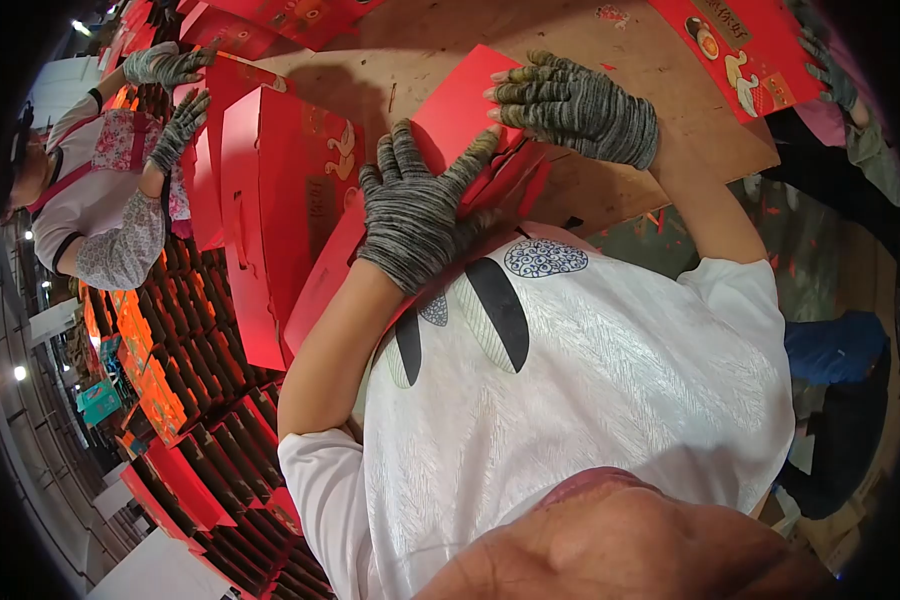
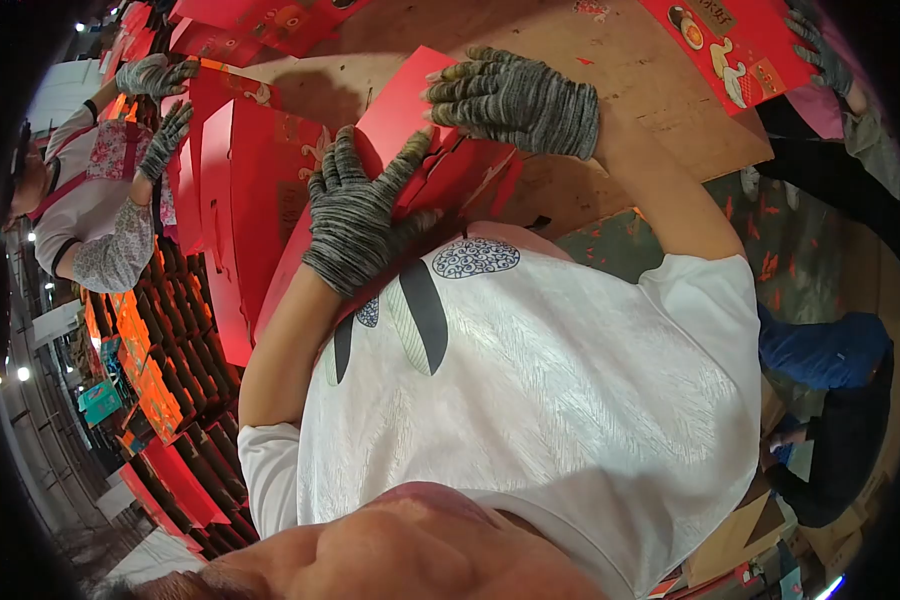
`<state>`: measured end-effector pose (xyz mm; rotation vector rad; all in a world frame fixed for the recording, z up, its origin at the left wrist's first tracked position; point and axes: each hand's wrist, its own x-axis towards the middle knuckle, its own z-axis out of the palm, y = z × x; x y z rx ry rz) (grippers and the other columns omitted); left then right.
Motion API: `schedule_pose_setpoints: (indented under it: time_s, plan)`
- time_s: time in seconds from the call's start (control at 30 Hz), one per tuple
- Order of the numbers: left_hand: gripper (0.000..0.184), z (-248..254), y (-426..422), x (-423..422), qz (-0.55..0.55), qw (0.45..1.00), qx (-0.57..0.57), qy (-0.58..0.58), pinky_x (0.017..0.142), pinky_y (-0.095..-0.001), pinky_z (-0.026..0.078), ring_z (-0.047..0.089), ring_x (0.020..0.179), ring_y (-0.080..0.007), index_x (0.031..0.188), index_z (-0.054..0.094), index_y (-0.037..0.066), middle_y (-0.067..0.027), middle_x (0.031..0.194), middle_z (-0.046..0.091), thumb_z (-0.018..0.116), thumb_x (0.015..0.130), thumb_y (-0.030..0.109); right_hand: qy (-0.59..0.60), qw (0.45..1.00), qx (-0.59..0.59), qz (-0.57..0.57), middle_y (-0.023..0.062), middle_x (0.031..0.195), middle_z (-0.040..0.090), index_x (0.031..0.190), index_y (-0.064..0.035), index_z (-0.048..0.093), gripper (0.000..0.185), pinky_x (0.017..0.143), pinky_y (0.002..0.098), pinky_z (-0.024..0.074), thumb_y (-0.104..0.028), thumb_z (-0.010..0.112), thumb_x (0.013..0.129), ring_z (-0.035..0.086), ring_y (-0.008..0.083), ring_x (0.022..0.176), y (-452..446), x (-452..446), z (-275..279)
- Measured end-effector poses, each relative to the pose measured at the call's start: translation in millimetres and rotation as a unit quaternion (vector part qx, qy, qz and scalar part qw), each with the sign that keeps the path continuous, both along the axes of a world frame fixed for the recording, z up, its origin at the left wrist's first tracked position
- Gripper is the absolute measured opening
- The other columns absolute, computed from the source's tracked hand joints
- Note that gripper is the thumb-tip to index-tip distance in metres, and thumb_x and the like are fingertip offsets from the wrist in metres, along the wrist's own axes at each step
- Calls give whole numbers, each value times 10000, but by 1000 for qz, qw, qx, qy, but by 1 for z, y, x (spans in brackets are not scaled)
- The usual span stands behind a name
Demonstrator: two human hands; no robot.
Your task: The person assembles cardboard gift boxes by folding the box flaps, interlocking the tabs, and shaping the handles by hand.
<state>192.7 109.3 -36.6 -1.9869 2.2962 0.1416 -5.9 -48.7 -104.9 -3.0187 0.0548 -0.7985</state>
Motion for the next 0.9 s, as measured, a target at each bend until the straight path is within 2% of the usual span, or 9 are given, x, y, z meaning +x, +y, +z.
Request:
schedule_pose_setpoints:
  time_s: [0.23, 0.33, 0.4, 0.6, 0.7, 0.83, 0.9]
  plan:
    - [652, -10, 1, -3, -1, 999, -4, -41, 954, -655, 246, 249, 1270, -521, 1417, 268, 390, -362, 1384, 213, 559, 837, 455, -61, 988, 97, 104, 93, 1348, 474, 1271, -110, 518, 388, 1084, 433, 288, -171, 523, 888, 420, 274, 1275, -3, -2, -10]
    - [625, -11, 1, -5, -4, 999, -10, -47, 930, -677, 255, 256, 1262, -530, 1411, 264, 408, -353, 1385, 219, 542, 852, 435, -8, 993, 107, 51, 80, 1343, 483, 1286, -109, 508, 411, 1100, 434, 256, -206, 534, 887, 393, 275, 1294, 4, -4, -8]
    - [623, -14, 0, -4, 1, 999, -11, -44, 925, -678, 259, 256, 1264, -528, 1411, 263, 409, -353, 1387, 217, 541, 854, 432, -43, 983, 169, 52, 81, 1325, 501, 1287, -89, 508, 448, 1109, 436, 235, -256, 553, 874, 384, 270, 1298, 8, -1, -7]
    - [630, -15, -3, -1, -3, 997, -27, -71, 894, -683, 286, 284, 1245, -506, 1413, 237, 427, -329, 1375, 240, 534, 859, 446, -76, 983, 165, -32, 74, 1313, 515, 1274, -89, 527, 503, 1099, 426, 249, -332, 589, 837, 389, 276, 1293, 20, 12, -8]
    - [630, -7, -7, -6, 13, 995, 17, -94, 942, -646, 278, 254, 1275, -515, 1427, 231, 386, -355, 1403, 189, 512, 868, 462, -97, 981, 159, -44, 71, 1304, 524, 1272, -95, 532, 518, 1098, 421, 250, -346, 600, 825, 395, 277, 1289, 22, 14, -8]
    - [629, -8, -6, -4, 17, 996, 26, -89, 949, -655, 270, 240, 1287, -516, 1431, 231, 368, -353, 1401, 195, 504, 872, 464, -100, 983, 146, -55, 45, 1312, 520, 1251, -134, 552, 509, 1084, 425, 283, -340, 646, 795, 409, 281, 1273, 26, 16, -10]
    - [630, -19, -5, 0, -15, 997, -34, -74, 949, -668, 262, 224, 1295, -520, 1435, 218, 367, -353, 1397, 202, 496, 878, 459, -90, 984, 126, -83, 39, 1322, 512, 1265, -141, 540, 525, 1076, 428, 291, -302, 658, 779, 393, 288, 1281, 31, 14, -8]
